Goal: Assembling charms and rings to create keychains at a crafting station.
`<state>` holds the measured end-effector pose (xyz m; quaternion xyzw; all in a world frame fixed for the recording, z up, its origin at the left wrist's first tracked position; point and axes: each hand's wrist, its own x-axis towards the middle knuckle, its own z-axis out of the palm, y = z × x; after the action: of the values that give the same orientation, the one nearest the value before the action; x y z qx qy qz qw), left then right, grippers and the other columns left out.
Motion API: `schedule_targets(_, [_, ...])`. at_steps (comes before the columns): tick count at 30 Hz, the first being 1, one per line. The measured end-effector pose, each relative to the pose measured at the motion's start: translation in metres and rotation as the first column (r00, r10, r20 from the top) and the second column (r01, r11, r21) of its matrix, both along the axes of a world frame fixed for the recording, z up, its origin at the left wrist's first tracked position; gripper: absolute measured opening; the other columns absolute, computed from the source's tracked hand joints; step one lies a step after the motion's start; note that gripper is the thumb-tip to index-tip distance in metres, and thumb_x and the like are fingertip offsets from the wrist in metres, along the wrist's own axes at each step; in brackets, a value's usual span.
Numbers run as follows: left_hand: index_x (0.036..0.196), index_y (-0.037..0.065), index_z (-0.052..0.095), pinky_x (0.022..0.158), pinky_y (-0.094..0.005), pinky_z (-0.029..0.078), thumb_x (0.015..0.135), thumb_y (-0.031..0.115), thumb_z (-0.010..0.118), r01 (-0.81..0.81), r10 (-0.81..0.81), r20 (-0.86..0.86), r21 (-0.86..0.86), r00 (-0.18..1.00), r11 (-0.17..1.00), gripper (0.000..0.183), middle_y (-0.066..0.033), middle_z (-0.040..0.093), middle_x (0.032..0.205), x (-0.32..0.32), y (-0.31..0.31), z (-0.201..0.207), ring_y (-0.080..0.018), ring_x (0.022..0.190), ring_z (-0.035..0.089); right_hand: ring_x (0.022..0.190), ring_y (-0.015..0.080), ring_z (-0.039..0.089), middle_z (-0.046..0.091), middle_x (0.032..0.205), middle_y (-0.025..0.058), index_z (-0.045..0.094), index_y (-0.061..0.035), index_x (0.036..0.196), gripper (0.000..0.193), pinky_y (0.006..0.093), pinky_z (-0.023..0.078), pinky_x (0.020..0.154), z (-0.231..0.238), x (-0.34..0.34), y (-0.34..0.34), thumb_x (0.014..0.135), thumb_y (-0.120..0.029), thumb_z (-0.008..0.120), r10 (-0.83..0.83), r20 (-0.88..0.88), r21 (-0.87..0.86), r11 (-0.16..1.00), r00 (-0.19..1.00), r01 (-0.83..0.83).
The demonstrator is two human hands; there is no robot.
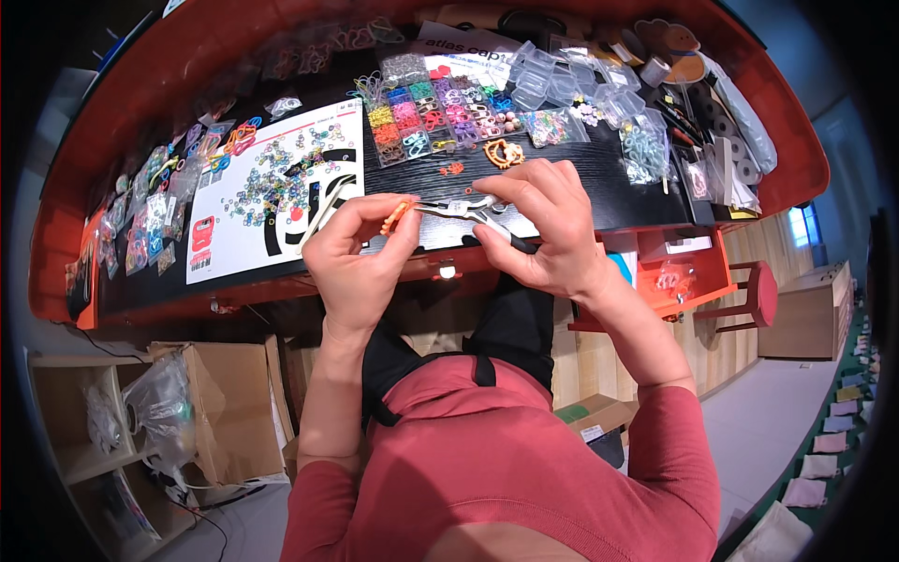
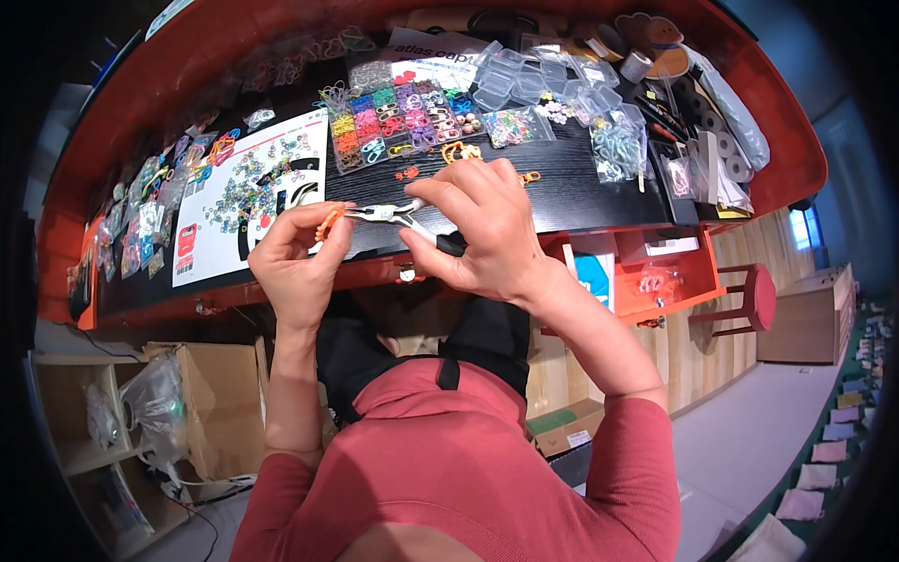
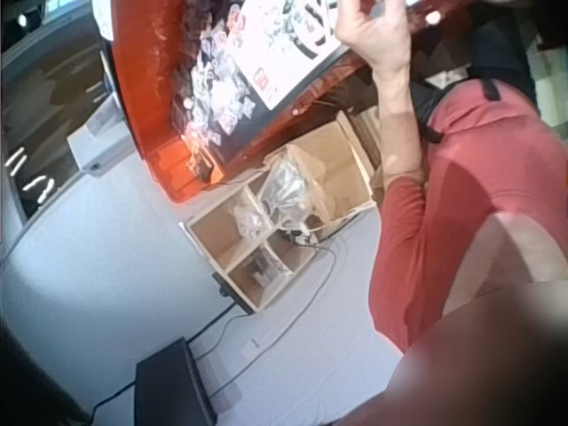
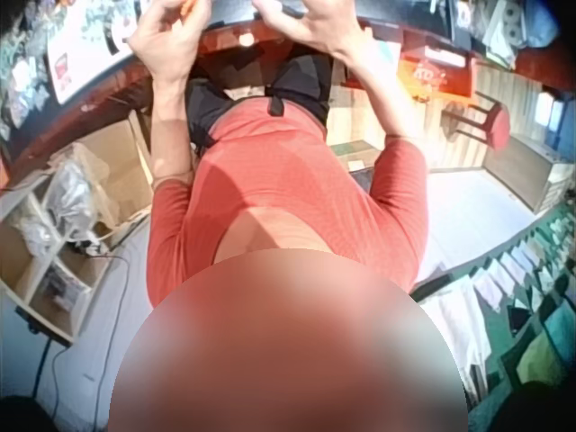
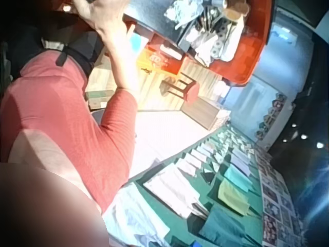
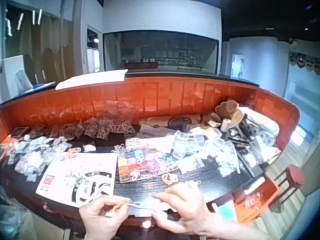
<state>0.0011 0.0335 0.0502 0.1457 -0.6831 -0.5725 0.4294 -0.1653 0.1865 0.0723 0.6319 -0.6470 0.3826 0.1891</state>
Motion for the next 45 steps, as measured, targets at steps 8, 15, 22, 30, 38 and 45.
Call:
schedule_targets(8, [0.107, -0.009, 0.068, 0.084, -0.0317, 0.062, 0.094, -0.004, 0.069, 0.111, -0.107, -0.035, 0.178, 0.994, 0.978, 0.014, -0.0187, 0.074, 0.103, 0.001, -0.004, 0.001, -0.0216, 0.093, 0.074, 0.082, 0.0238, 0.060, 0.066, 0.095, 0.0069, 0.070, -0.0077, 0.108, 0.038, 0.0370, 0.039, 0.074, -0.002, -0.003, 0.008, 0.076, -0.024, 0.082, -0.042, 0.029, 0.032, 0.999, 0.999, 0.042])
schedule_targets(15, [0.115, -0.009, 0.066, 0.091, -0.0382, 0.062, 0.101, 0.006, 0.062, 0.262, -0.249, -0.083, 0.378, 0.965, 0.888, 0.022, -0.0232, 0.072, 0.110, 0.004, -0.013, 0.000, -0.0301, 0.101, 0.074, 0.083, 0.0254, 0.061, 0.063, 0.097, 0.0093, 0.064, -0.0042, 0.111, 0.034, 0.0387, 0.044, 0.080, -0.027, -0.052, 0.052, 0.087, -0.024, 0.077, -0.535, 0.131, 0.084, 0.845, 0.834, 0.529])
schedule_targets(22, [0.127, -0.009, 0.060, 0.100, -0.0422, 0.058, 0.106, 0.015, 0.055, 0.425, -0.399, -0.181, 0.583, 0.899, 0.693, 0.033, -0.0267, 0.067, 0.122, 0.005, -0.019, -0.006, -0.0343, 0.115, 0.069, 0.103, 0.0298, 0.061, 0.065, 0.105, 0.0114, 0.063, -0.0051, 0.112, 0.039, 0.0444, 0.043, 0.091, -0.066, -0.103, 0.079, 0.090, -0.036, 0.073, -0.763, -0.096, 0.224, 0.609, 0.639, 0.761])
schedule_targets(30, [0.139, -0.011, 0.047, 0.107, -0.0459, 0.054, 0.108, 0.015, 0.047, 0.464, -0.398, -0.269, 0.685, 0.877, 0.561, 0.040, -0.0302, 0.058, 0.135, -0.001, -0.017, -0.009, -0.0370, 0.125, 0.062, 0.120, 0.0321, 0.055, 0.062, 0.123, 0.0133, 0.062, -0.0049, 0.121, 0.048, 0.0494, 0.036, 0.109, -0.071, -0.112, 0.068, 0.090, -0.040, 0.073, -0.740, -0.337, 0.141, 0.571, 0.582, 0.809])
schedule_targets(38, [0.144, -0.012, 0.041, 0.119, -0.0496, 0.040, 0.111, 0.019, 0.039, 0.509, -0.314, -0.413, 0.785, 0.855, 0.354, 0.046, -0.0328, 0.046, 0.146, -0.015, -0.006, -0.017, -0.0413, 0.140, 0.046, 0.073, 0.0219, 0.065, 0.068, 0.085, 0.0076, 0.070, -0.0037, 0.097, 0.015, 0.0337, 0.050, 0.069, -0.031, -0.004, 0.018, 0.084, -0.003, 0.076, -0.158, 0.399, -0.062, 0.978, 0.903, 0.198])
schedule_targets(45, [0.142, -0.007, 0.048, 0.110, -0.0383, 0.048, 0.105, 0.010, 0.055, 0.443, -0.417, -0.240, 0.742, 0.876, 0.503, 0.041, -0.0212, 0.058, 0.140, -0.015, 0.025, -0.016, -0.0266, 0.127, 0.059, 0.058, 0.0098, 0.055, 0.060, 0.076, 0.0047, 0.068, -0.0022, 0.089, 0.015, 0.0253, 0.044, 0.051, -0.045, 0.050, -0.014, 0.084, -0.008, 0.080, -0.092, 0.635, -0.058, 0.984, 0.767, 0.166])
